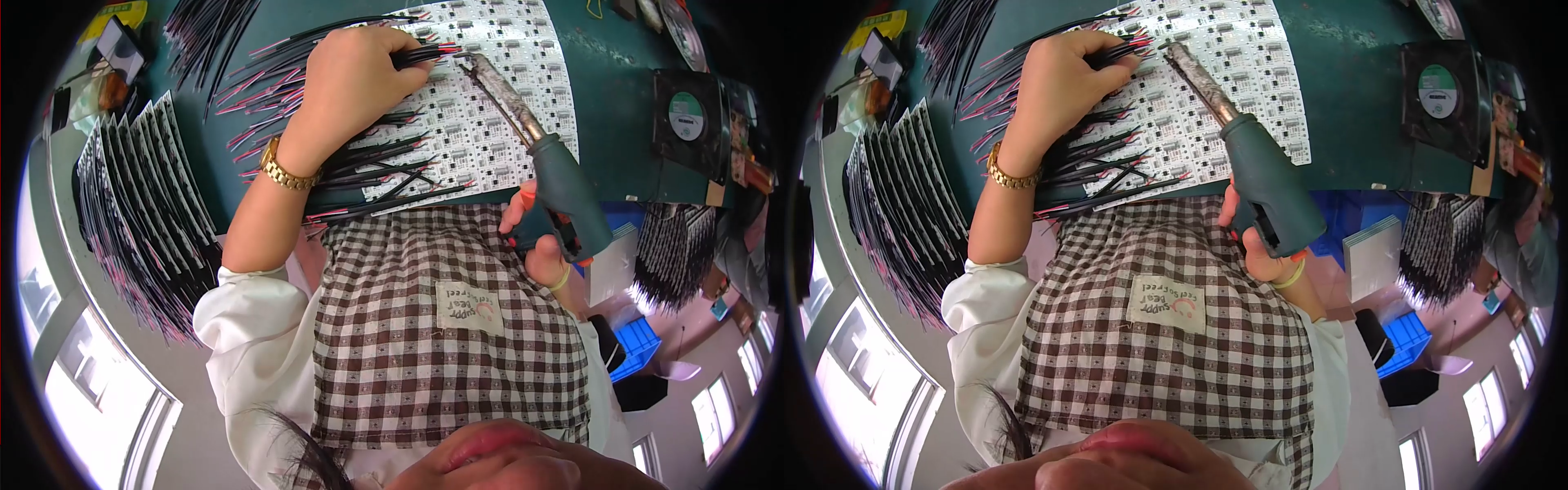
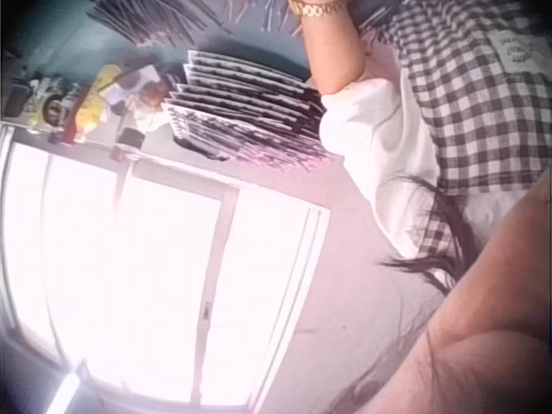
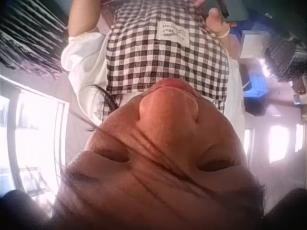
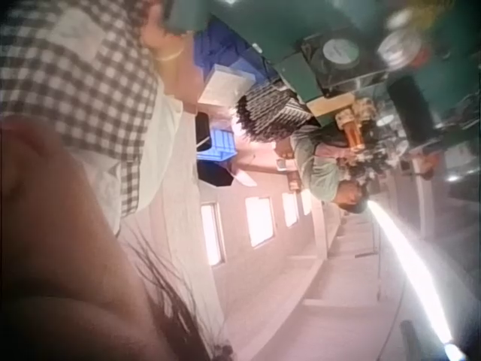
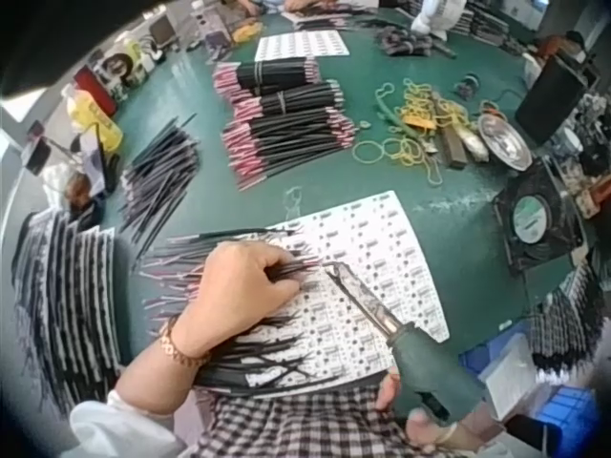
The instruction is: The person applies heat shrink tubing to a cluster of wire bundles using a heat gun.
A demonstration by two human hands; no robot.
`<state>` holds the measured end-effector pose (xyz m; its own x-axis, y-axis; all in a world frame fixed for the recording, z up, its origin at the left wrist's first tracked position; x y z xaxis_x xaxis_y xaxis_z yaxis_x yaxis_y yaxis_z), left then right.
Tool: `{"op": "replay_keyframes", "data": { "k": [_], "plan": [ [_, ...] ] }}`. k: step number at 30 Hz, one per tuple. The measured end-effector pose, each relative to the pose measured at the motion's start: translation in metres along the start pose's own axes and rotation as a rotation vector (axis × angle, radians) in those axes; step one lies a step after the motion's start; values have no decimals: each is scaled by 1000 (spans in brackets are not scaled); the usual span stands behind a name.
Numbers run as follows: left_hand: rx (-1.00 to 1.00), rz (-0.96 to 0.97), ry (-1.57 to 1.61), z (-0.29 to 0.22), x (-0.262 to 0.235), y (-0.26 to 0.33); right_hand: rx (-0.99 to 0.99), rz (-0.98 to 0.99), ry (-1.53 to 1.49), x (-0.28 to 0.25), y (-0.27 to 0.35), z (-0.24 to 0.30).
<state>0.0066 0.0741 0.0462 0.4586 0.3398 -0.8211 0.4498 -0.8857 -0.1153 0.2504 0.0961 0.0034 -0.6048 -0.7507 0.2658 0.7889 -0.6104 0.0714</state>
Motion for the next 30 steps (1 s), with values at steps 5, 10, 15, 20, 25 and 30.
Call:
{"op": "replay_keyframes", "data": {
  "k": [5,10,15,20,25,30],
  "plan": [
    [58,-21,-14,-3,-1,1,60,14,-35,-2,5,-7],
    [49,-24,-20,-5,-2,0,106,-19,-60,-2,5,-10],
    [18,-18,-18,-2,-2,0,88,2,-54,-1,3,-8],
    [29,-22,-22,-2,-1,0,116,18,-3,-3,4,-8],
    [0,0,-24,-2,-1,1,68,8,-46,-1,1,-9],
    [41,-9,-36,-5,-2,1,94,-71,-37,-9,2,-3]
  ]
}}
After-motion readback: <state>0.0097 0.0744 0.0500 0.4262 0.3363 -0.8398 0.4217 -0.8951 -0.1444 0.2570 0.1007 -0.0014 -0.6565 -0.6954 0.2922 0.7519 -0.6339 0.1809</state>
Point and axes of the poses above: each hand's wrist, its own y-axis away from the middle knuckle, its own x-axis out of the palm, z = x × y, the point moved 9 cm from there along -y, towards the middle knuckle, and after that the axes turned 1 degree about -y, right-handed, at the moved point
